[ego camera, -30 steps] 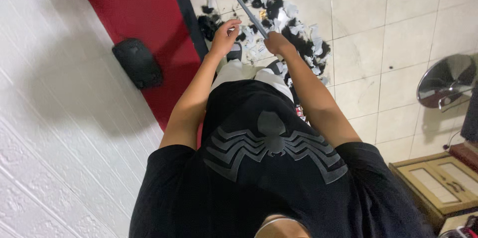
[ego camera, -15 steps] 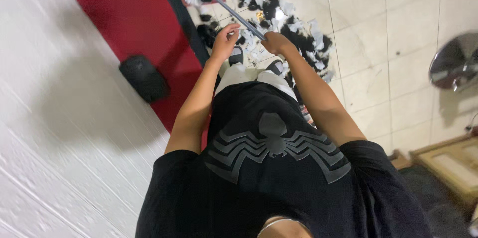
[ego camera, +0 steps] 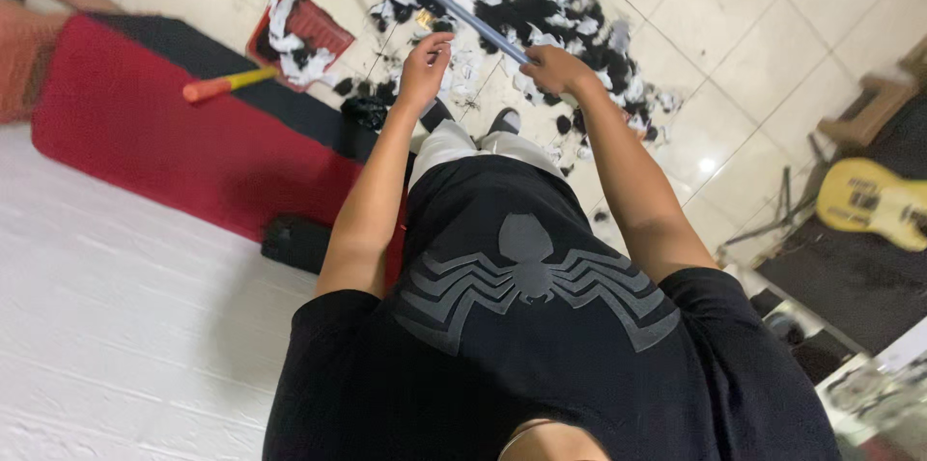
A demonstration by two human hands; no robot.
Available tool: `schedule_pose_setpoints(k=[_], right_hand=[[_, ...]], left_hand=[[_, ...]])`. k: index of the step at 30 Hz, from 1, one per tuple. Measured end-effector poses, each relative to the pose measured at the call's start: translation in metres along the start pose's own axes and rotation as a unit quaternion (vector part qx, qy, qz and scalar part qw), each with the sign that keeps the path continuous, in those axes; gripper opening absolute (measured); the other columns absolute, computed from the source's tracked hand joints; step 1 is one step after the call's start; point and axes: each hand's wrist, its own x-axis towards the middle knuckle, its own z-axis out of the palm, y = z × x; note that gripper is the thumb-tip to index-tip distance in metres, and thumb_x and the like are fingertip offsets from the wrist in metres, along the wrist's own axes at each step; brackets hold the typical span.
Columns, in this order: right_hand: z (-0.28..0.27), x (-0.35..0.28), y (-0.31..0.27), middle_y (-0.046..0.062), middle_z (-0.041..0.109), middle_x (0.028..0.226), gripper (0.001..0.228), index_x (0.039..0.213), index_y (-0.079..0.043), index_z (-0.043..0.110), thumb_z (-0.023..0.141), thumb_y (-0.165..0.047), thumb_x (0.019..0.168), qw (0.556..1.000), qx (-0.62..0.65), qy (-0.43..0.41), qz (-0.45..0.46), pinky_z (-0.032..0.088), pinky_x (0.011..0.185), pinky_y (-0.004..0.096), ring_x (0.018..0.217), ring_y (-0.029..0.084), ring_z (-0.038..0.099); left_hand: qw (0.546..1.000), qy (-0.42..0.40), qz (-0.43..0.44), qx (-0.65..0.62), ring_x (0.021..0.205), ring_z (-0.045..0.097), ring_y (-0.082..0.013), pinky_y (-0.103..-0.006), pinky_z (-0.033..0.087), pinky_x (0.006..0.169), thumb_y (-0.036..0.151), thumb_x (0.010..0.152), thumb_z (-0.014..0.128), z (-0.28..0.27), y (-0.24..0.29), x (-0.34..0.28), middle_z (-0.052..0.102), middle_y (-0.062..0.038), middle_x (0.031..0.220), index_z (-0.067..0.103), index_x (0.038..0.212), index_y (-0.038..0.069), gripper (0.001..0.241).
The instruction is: The person sweeps hair and paper debris from the floor using a broom and a dustpan, collecting the waste and placing it into a trash bin.
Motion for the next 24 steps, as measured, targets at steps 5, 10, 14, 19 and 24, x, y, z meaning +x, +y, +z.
schedule_pose_setpoints(k=[5, 10, 14, 19, 24], right_hand=[[-0.004, -0.039, 0.098, 0.025, 0.072, 0.095, 0.04, 0.117, -0.001, 0.069, 0.059, -0.035, 0.099, 0.992, 0.039, 0.113, 0.038, 0.054, 0.085, 0.049, 0.088, 0.041, 0.071], [0.003, -0.092, 0.191, 0.029, 0.07, 0.106, 0.039, 0.119, -0.002, 0.069, 0.063, -0.034, 0.098, 0.97, 0.064, 0.223, 0.068, 0.051, 0.09, 0.051, 0.101, 0.045, 0.066], [0.022, -0.135, 0.268, 0.028, 0.07, 0.106, 0.036, 0.119, -0.002, 0.068, 0.062, -0.031, 0.098, 0.95, 0.073, 0.263, 0.153, 0.05, 0.091, 0.053, 0.102, 0.046, 0.066], [0.069, -0.195, 0.349, 0.029, 0.07, 0.105, 0.033, 0.115, 0.0, 0.067, 0.062, -0.029, 0.099, 0.922, 0.1, 0.29, 0.236, 0.051, 0.088, 0.055, 0.099, 0.047, 0.066], [0.133, -0.24, 0.385, 0.03, 0.07, 0.102, 0.03, 0.107, 0.003, 0.067, 0.063, -0.026, 0.098, 0.892, 0.102, 0.293, 0.327, 0.053, 0.086, 0.055, 0.096, 0.048, 0.067]], left_hand=[[0.998, -0.064, 0.02, 0.016, 0.106, 0.07, -0.015, -0.0296, 0.056, 0.09, 0.014, 0.101, 0.062, 0.061, 0.022, 0.009, 0.073, -0.008, 0.118, 0.068, 0.126, 0.006, 0.027], [0.991, -0.124, -0.008, 0.057, 0.104, 0.07, -0.0152, -0.0291, 0.055, 0.09, 0.017, 0.103, 0.062, 0.13, 0.028, 0.004, 0.074, -0.007, 0.118, 0.068, 0.126, 0.006, 0.026], [0.984, -0.166, 0.008, 0.065, 0.108, 0.069, -0.0153, -0.0289, 0.056, 0.091, 0.017, 0.103, 0.062, 0.188, 0.022, -0.002, 0.074, -0.007, 0.118, 0.068, 0.125, 0.007, 0.025], [0.964, -0.246, 0.033, 0.092, 0.108, 0.069, -0.0161, -0.0295, 0.054, 0.091, 0.014, 0.103, 0.061, 0.251, 0.027, -0.014, 0.072, -0.008, 0.12, 0.069, 0.123, 0.007, 0.022], [0.943, -0.314, -0.004, 0.112, 0.099, 0.069, -0.0134, -0.0283, 0.055, 0.087, 0.015, 0.103, 0.062, 0.302, 0.031, -0.02, 0.074, -0.006, 0.115, 0.069, 0.123, 0.008, 0.023]])
